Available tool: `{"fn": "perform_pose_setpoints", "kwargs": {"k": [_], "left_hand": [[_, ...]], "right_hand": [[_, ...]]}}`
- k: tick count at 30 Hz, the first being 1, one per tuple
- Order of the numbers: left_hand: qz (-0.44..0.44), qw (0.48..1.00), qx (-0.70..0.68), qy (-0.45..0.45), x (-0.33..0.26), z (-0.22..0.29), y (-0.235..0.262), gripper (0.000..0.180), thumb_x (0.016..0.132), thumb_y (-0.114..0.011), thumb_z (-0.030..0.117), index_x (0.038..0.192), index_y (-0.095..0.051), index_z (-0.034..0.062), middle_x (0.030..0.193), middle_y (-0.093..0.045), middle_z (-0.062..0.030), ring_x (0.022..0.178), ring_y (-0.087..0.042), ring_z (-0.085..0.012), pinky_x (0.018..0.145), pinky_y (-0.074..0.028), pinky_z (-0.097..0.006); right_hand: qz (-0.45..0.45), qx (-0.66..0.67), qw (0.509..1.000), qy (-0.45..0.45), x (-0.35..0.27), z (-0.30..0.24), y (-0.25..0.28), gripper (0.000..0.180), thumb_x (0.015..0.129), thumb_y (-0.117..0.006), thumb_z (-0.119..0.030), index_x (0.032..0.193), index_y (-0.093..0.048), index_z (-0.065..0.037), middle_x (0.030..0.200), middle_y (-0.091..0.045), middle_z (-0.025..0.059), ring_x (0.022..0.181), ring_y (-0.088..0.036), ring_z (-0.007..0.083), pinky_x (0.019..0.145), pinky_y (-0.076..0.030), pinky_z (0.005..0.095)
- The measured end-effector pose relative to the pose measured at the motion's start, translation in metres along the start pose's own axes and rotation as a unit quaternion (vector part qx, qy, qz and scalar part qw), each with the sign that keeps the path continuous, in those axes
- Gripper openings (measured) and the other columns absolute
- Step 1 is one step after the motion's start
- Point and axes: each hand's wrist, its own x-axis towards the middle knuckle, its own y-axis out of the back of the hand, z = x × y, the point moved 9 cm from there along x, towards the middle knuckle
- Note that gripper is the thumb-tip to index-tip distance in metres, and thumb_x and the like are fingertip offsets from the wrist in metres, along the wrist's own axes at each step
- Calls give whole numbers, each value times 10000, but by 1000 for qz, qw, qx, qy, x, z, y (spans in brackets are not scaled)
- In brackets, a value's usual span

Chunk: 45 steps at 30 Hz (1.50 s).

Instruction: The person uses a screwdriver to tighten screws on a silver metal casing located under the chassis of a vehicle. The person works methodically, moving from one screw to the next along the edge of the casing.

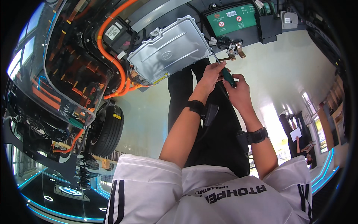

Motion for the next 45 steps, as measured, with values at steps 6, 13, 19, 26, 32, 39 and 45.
{"fn": "perform_pose_setpoints", "kwargs": {"k": [6, 13, 19, 26, 32, 39, 45], "left_hand": [[-27, 997, -59, -29, -1, 5, -5, 360, 956, -500, 291, 1166, -524, 0, 1045, -631, -155, 858, -610, -207, 745, -503, -312], [-51, 994, -96, -17, 2, 3, -12, 383, 946, -510, 304, 1174, -517, -4, 1022, -631, -151, 849, -612, -211, 773, -505, -336], [2, 999, 41, -25, 4, 2, 4, 354, 963, -466, 269, 1193, -514, 3, 1052, -628, -169, 837, -621, -207, 762, -519, -340], [-20, 999, -25, -43, 0, 4, -4, 365, 935, -537, 309, 1121, -550, -4, 982, -644, -146, 793, -627, -190, 699, -518, -295], [64, 996, 53, -13, 5, 2, 4, 344, 931, -540, 263, 1129, -529, -18, 1016, -642, -171, 793, -625, -201, 712, -523, -302], [34, 993, 112, -4, 7, 4, 8, 381, 933, -537, 338, 1108, -500, 2, 982, -669, -172, 852, -624, -211, 718, -505, -303], [-34, 994, -104, -12, 3, 8, -2, 365, 921, -574, 340, 1043, -526, -1, 963, -669, -150, 851, -625, -192, 794, -481, -338]], "right_hand": [[-171, 367, 887, -221, -9, 13, -30, 390, 921, -525, -306, 1114, -509, 33, 675, -524, 42, 473, -427, 74, 374, -304, 215], [-142, 374, 899, -180, -6, 8, -24, 392, 926, -519, -315, 1154, -487, 3, 682, -524, 36, 476, -432, 76, 378, -305, 219], [-32, 41, 998, -48, -9, -16, -7, 425, 960, -437, -389, 1166, -461, -18, 693, -553, 40, 439, -391, 78, 376, -250, 209], [-155, 473, 822, -275, -16, 5, -33, 388, 963, -428, -395, 1053, -513, -28, 677, -473, 21, 442, -347, 69, 369, -244, 196], [-159, 394, 872, -242, -10, 12, -33, 419, 968, -404, -424, 1043, -527, -30, 701, -483, 23, 464, -343, 67, 375, -252, 190], [-31, 61, 992, -107, -5, -5, -15, 336, 961, -435, -380, 1014, -505, -55, 706, -498, 37, 482, -377, 75, 398, -273, 204], [-128, 361, 892, -240, -8, 12, -33, 344, 925, -512, -375, 1014, -482, -44, 675, -506, 32, 455, -387, 80, 392, -269, 217]]}}
